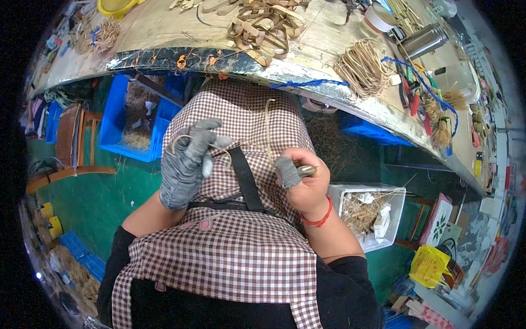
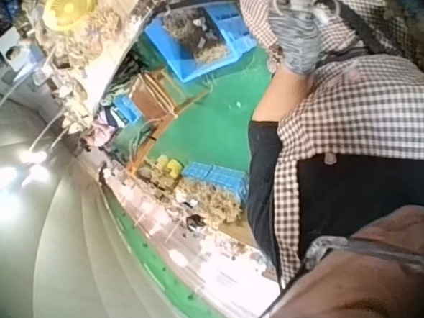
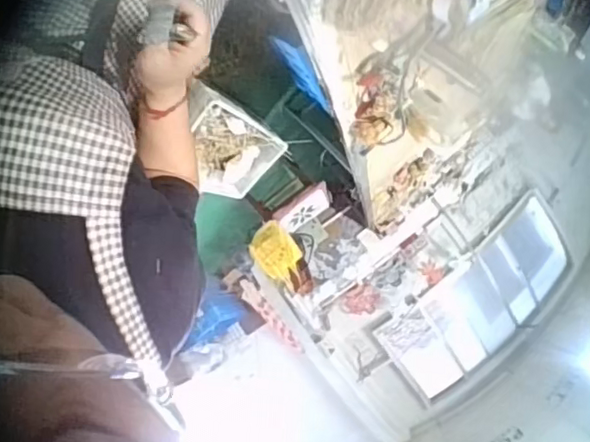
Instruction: The person is wrapping and tying bamboo or straw strips around a wooden base to create a decorative item.
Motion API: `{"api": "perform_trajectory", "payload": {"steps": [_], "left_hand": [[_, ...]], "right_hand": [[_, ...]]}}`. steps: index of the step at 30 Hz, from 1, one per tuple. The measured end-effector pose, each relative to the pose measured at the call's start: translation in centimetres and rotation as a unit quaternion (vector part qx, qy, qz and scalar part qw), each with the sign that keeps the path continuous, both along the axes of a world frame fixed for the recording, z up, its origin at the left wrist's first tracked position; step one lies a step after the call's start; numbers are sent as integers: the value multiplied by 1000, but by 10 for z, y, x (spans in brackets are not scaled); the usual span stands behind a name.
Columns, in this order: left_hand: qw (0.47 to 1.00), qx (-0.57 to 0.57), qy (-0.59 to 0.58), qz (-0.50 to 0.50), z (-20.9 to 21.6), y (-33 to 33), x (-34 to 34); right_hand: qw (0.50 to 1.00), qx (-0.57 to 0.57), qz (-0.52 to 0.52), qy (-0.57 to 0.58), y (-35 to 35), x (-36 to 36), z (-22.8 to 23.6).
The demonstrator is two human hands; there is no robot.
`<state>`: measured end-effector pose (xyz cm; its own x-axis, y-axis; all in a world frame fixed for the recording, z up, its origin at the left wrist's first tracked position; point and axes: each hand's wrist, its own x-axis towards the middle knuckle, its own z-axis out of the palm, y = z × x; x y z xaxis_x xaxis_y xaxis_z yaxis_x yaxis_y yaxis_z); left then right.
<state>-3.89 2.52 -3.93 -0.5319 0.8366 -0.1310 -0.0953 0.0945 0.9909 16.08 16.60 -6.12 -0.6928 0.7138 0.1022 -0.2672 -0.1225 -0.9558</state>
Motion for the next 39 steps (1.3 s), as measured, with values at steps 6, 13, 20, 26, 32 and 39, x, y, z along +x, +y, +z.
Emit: {"api": "perform_trajectory", "payload": {"steps": [6,13,20,26,32,39], "left_hand": [[937,-42,-241,-249,-6,7,17],[967,-110,-97,-209,8,3,19],[977,-5,79,-200,-5,1,21],[926,9,291,-242,-22,-4,14],[944,92,225,-221,-17,3,15],[940,44,223,-255,-34,-8,12]], "right_hand": [[997,31,62,-20,-8,-3,0],[973,218,57,-53,-6,-13,8],[959,239,119,-90,-1,-11,8],[938,336,88,0,0,-20,1],[923,373,83,-44,1,-19,8],[914,376,132,-74,5,-15,7]]}}
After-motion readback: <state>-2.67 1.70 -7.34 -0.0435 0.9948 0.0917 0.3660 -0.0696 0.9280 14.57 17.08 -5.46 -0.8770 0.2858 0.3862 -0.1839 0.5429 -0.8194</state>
